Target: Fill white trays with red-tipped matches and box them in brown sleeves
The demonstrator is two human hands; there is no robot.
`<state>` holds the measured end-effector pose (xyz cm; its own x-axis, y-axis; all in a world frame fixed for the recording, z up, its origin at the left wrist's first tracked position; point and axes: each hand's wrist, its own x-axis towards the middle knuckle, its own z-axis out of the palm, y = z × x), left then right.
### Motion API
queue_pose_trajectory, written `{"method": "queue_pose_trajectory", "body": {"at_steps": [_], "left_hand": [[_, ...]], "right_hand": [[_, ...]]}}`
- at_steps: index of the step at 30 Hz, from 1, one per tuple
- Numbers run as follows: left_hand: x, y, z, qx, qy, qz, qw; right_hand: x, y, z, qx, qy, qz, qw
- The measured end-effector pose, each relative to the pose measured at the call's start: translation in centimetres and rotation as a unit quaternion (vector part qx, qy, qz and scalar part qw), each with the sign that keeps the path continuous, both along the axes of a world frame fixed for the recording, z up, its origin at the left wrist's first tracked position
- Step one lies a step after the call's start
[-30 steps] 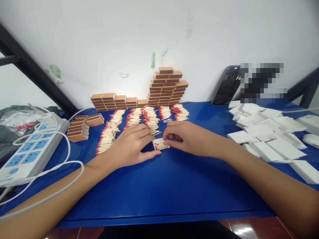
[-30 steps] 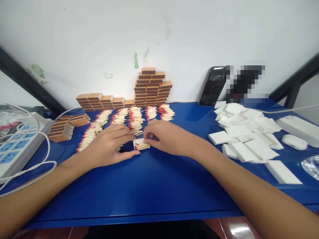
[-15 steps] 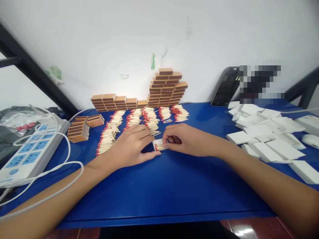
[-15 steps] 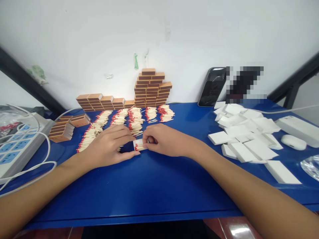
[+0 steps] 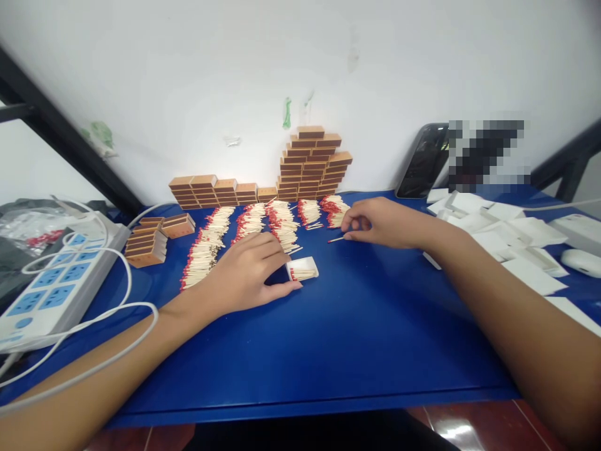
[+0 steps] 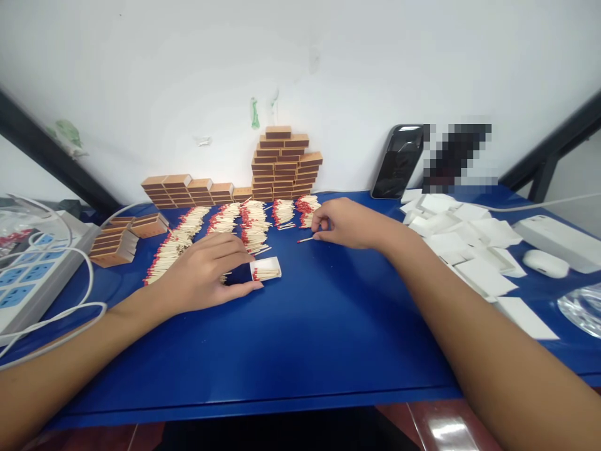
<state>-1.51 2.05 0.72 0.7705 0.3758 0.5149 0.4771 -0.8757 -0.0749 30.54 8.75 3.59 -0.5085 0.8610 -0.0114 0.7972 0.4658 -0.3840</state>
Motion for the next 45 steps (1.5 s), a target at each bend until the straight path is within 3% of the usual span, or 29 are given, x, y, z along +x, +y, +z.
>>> {"method": "queue_pose_trajectory", "body": {"at_steps": [4,9,15,22,36,45], "left_hand": [[0.0,0.0,-0.1,0.003,0.001,0.003,1.0],[0.0,0.0,0.0,0.007,0.009,0.008,1.0],[0.0,-0.2,0.1,0.001,0.012,0.011,1.0],[0.1,-0.1,0.2,0.001,0.015,0.011,1.0],[0.0,-0.1,0.1,-0.007,0.013,0.007,1.0],[0.0,-0.1,0.2,0.006,0.013,0.005,1.0]], "right_hand": [[-0.6,-0.1,-0.4,-0.056,0.024,0.008,0.998],[-0.5,0.0,-0.5,-0.073,0.012,0.009,0.997],[1.2,1.1,-0.6,-0.051,0.002,-0.045,0.998],[0.7,1.5,-1.1,0.016,-0.009,-0.037,0.999],[0.8,0.8,-0.7,-0.023,-0.027,0.0,0.999],[0.5,0.5,-0.5,-0.005,-0.012,0.0,1.0]]}}
